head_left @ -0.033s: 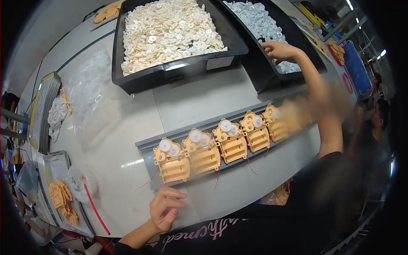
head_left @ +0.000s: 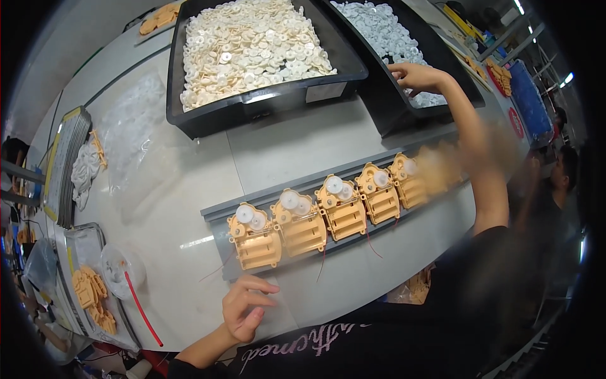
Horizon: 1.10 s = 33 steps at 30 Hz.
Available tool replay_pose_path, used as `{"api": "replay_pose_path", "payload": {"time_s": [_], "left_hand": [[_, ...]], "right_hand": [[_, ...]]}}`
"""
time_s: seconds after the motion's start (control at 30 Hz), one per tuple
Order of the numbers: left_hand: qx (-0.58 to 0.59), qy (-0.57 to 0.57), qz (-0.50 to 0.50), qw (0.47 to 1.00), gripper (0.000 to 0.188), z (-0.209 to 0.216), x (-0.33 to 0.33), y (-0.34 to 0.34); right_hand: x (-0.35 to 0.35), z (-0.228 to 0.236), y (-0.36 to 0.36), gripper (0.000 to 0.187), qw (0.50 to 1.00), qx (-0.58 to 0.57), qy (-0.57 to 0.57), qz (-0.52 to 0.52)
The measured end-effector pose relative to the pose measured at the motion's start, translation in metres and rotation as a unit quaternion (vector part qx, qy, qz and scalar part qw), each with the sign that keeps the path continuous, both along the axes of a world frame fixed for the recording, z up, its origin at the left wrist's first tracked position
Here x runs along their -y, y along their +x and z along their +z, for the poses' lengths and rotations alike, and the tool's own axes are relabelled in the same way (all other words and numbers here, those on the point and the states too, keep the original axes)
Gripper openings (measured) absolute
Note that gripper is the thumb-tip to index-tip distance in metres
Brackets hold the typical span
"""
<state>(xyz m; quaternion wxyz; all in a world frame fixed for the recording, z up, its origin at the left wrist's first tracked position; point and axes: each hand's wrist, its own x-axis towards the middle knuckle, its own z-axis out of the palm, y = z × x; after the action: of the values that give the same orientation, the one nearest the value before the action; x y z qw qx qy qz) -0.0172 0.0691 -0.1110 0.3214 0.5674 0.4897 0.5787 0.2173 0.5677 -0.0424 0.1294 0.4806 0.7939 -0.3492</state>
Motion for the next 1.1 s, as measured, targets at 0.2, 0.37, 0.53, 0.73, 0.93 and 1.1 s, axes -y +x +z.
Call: {"api": "replay_pose_path", "payload": {"time_s": [0.2, 0.37, 0.53, 0.73, 0.93, 1.1], "left_hand": [[0.067, -0.033, -0.073, 0.995, 0.022, 0.011, -0.018, 0.011], [0.202, -0.1, -0.073, 0.972, 0.022, 0.024, -0.041, 0.041], [0.448, -0.197, -0.164, 0.857, 0.022, 0.041, -0.082, 0.07], [0.533, -0.24, -0.188, 0.789, 0.022, 0.04, -0.142, 0.089], [0.531, -0.227, -0.151, 0.802, 0.021, 0.04, -0.161, 0.092], [0.524, -0.206, -0.174, 0.808, 0.026, 0.03, -0.181, 0.09]], "right_hand": [[0.025, 0.004, -0.002, 0.045, 0.998, 0.038, 0.039, 0.044], [0.03, 0.011, 0.0, 0.031, 0.984, -0.04, 0.151, 0.086], [0.037, 0.02, 0.032, 0.019, 0.962, -0.239, 0.095, -0.089], [0.041, 0.013, 0.047, 0.02, 0.937, -0.312, 0.081, -0.135], [0.054, 0.023, 0.05, 0.024, 0.923, -0.348, 0.091, -0.139], [0.059, 0.025, 0.055, 0.025, 0.904, -0.397, 0.08, -0.135]]}}
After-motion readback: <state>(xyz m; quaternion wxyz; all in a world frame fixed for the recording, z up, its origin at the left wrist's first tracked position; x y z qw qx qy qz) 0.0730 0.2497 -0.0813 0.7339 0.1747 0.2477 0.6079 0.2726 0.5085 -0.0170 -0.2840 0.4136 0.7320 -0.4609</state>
